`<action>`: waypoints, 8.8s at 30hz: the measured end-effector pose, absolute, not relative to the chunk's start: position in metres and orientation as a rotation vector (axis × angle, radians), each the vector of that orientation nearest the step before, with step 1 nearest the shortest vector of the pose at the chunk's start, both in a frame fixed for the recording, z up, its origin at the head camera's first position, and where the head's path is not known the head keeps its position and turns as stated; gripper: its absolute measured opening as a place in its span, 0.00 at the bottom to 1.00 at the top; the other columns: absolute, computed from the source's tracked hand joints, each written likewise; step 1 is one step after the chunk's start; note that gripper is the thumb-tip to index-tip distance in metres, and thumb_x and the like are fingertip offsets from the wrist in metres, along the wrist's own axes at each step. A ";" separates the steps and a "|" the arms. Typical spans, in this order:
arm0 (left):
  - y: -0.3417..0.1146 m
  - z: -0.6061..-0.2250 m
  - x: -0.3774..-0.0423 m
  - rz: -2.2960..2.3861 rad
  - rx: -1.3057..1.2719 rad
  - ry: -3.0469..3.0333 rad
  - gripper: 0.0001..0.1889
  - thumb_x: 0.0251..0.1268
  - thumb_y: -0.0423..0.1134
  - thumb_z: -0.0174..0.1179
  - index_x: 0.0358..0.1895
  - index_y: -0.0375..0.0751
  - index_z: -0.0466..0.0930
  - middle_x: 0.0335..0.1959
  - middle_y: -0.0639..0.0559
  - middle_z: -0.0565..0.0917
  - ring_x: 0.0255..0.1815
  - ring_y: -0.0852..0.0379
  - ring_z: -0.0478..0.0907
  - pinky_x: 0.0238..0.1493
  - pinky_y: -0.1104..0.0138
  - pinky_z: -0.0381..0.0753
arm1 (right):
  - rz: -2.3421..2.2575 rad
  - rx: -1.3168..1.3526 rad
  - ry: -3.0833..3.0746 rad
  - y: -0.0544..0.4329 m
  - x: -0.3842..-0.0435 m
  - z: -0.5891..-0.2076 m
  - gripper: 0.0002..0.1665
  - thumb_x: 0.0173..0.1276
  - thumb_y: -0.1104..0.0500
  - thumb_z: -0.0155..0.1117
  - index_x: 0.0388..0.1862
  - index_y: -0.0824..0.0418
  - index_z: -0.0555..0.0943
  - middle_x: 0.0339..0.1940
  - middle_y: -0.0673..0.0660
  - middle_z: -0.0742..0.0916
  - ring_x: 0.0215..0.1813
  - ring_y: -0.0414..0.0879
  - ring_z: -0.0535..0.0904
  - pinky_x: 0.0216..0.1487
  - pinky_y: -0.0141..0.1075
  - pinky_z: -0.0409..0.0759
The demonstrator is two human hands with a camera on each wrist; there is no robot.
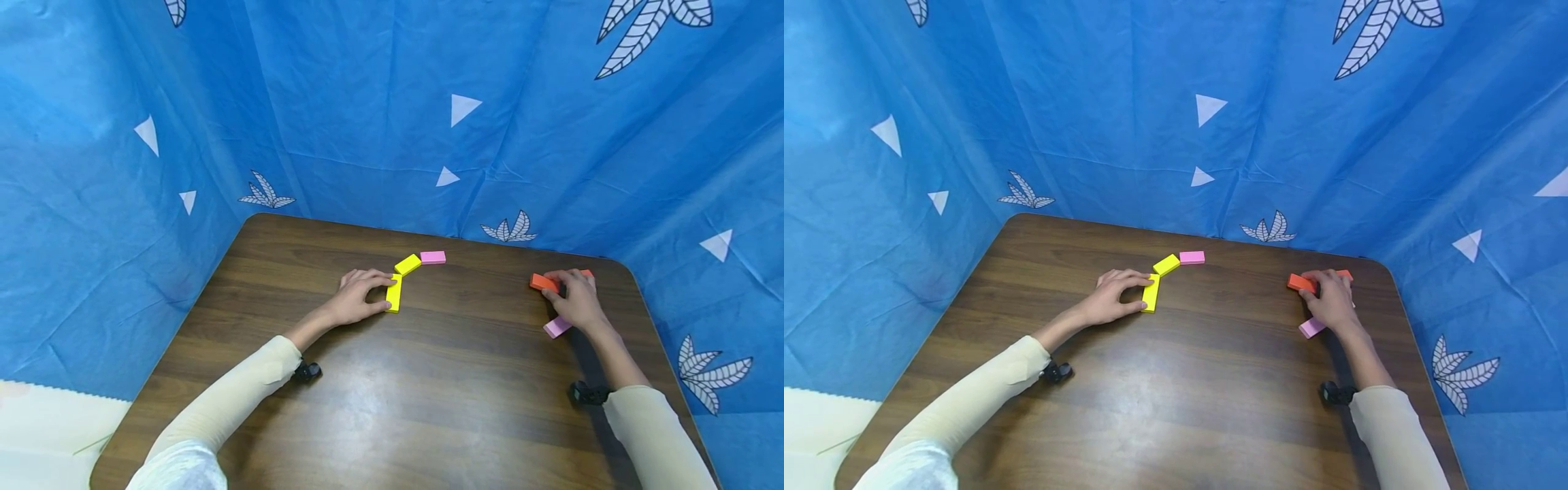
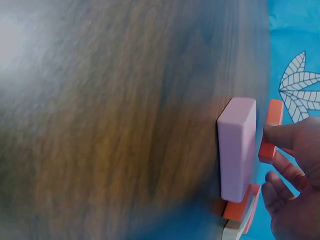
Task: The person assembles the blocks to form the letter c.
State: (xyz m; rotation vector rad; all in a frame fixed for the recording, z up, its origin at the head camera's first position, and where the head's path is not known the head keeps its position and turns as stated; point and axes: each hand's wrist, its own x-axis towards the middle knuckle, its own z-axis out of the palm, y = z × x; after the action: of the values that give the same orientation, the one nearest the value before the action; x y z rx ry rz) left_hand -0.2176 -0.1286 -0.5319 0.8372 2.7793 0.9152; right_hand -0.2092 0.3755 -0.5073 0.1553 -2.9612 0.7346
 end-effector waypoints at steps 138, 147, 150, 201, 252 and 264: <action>-0.127 -0.533 -0.216 0.940 0.827 2.781 0.28 0.72 0.49 0.72 0.73 0.51 0.81 0.77 0.54 0.78 0.81 0.44 0.69 0.84 0.31 0.47 | 0.946 0.322 -2.961 0.225 -0.276 -0.526 0.23 0.79 0.57 0.68 0.68 0.63 0.82 0.65 0.67 0.80 0.67 0.64 0.73 0.70 0.60 0.74; -0.128 -0.533 -0.216 0.943 0.826 2.781 0.28 0.72 0.49 0.72 0.73 0.52 0.81 0.77 0.54 0.79 0.81 0.44 0.69 0.84 0.32 0.47 | 0.940 0.309 -2.967 0.224 -0.278 -0.527 0.23 0.78 0.57 0.69 0.68 0.62 0.82 0.65 0.66 0.80 0.67 0.63 0.73 0.70 0.59 0.74; -0.128 -0.533 -0.216 0.936 0.826 2.786 0.28 0.72 0.49 0.72 0.73 0.52 0.81 0.77 0.55 0.79 0.81 0.44 0.69 0.83 0.32 0.49 | 0.938 0.315 -2.962 0.223 -0.278 -0.527 0.23 0.78 0.57 0.69 0.68 0.62 0.82 0.65 0.66 0.80 0.66 0.63 0.73 0.68 0.59 0.74; -0.129 -0.532 -0.216 0.940 0.835 2.781 0.28 0.72 0.49 0.72 0.74 0.52 0.80 0.77 0.54 0.79 0.80 0.43 0.70 0.81 0.31 0.51 | 0.858 0.308 -2.983 0.300 -0.214 -0.523 0.33 0.78 0.48 0.70 0.74 0.64 0.78 0.71 0.71 0.80 0.65 0.66 0.66 0.62 0.61 0.65; -0.128 -0.533 -0.215 0.964 0.810 2.755 0.28 0.73 0.49 0.71 0.74 0.52 0.80 0.78 0.54 0.78 0.80 0.43 0.68 0.82 0.32 0.47 | 0.705 0.341 -2.819 0.382 -0.117 -0.529 0.22 0.67 0.71 0.74 0.59 0.67 0.81 0.57 0.74 0.84 0.59 0.71 0.70 0.57 0.66 0.60; -0.128 -0.535 -0.217 0.970 0.836 2.776 0.28 0.72 0.49 0.72 0.73 0.52 0.81 0.77 0.55 0.79 0.81 0.44 0.69 0.83 0.32 0.48 | 0.745 0.433 -2.748 0.359 -0.119 -0.529 0.19 0.69 0.71 0.73 0.57 0.71 0.81 0.53 0.69 0.86 0.56 0.61 0.74 0.55 0.47 0.61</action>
State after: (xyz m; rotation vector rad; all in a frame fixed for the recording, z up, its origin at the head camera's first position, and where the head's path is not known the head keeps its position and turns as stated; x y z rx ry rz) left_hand -0.2170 -0.1276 -0.5346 0.8361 2.7757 0.9695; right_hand -0.1189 0.3590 -0.5294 0.4334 -2.7483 0.7447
